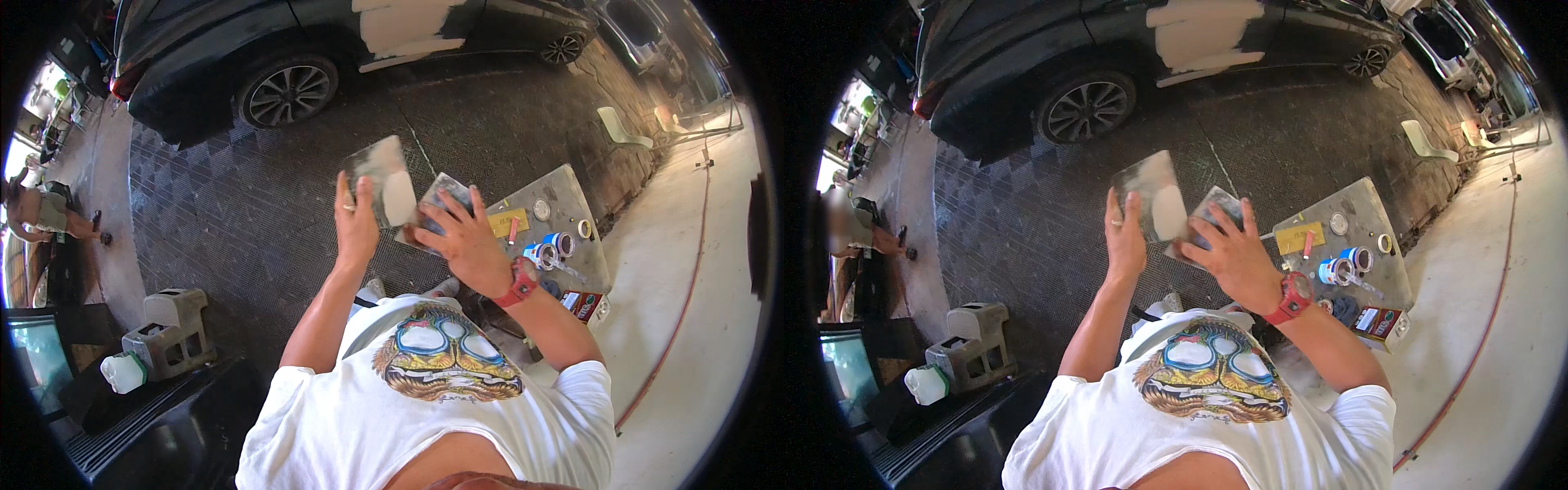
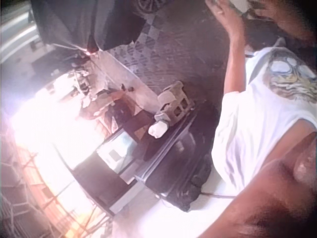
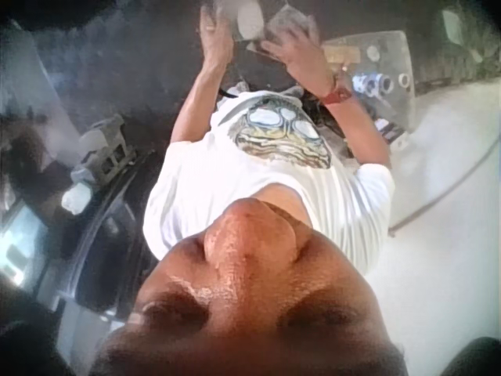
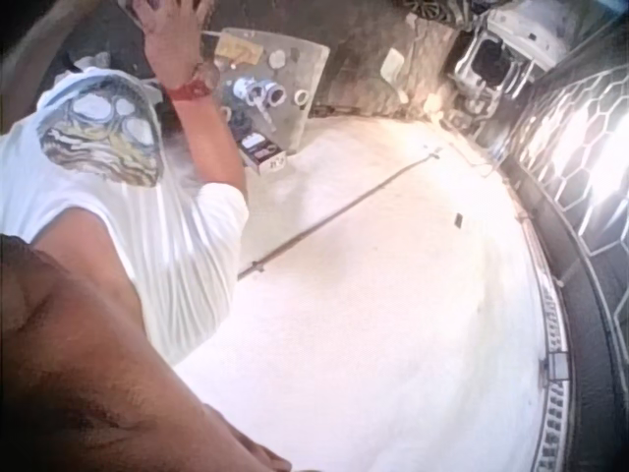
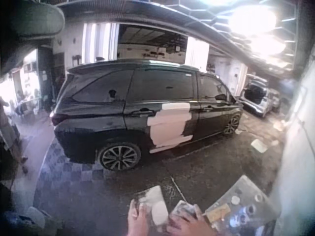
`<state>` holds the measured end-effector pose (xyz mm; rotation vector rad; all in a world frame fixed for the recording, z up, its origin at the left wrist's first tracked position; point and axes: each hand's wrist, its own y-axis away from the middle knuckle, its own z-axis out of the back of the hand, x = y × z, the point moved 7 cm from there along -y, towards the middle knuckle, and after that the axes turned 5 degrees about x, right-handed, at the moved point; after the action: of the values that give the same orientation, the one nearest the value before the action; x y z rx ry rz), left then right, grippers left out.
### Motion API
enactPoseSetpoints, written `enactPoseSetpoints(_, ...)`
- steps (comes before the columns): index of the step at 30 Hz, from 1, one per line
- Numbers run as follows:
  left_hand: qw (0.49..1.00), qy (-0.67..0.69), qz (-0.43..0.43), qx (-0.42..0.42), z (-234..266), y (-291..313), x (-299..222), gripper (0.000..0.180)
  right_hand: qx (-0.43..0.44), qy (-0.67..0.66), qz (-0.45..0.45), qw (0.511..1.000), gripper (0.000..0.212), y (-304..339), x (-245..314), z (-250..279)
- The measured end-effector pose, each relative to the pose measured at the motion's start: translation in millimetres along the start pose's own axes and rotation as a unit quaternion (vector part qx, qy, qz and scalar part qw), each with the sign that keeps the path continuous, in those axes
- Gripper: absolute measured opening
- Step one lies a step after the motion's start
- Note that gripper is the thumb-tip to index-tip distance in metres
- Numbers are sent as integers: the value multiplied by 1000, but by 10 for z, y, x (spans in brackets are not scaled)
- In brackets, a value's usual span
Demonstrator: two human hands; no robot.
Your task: The person mixes a white paste with a dark liquid on a small metal plate using a spatula, then applies the mixture to a patch on the side of a black car. The person repeatedly scrapes and smooths the filler on the plate and the car surface.
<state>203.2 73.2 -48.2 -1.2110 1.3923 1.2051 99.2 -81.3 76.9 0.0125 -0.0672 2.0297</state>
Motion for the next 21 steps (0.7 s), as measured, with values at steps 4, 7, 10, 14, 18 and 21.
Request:
enactPoseSetpoints(4,958,277,45,-51,85,-96,164,51,-49,-103,51,992,61,2,173,392)
enactPoseSetpoints(7,954,277,107,49,-233,103,-356,44,-116,-230,68,964,70,-46,91,341)
enactPoseSetpoints(10,937,313,109,112,-388,142,-442,42,-122,-157,-63,978,73,-48,-467,-191)
enactPoseSetpoints(14,918,310,153,194,-428,199,-289,43,-102,-271,-165,943,71,-96,-693,-69)
enactPoseSetpoints(18,931,335,126,72,-318,99,-159,53,-78,-557,-102,821,56,-130,-397,-240)
enactPoseSetpoints(21,963,259,78,16,-181,9,-177,60,-129,-851,-216,460,47,44,-576,-355)
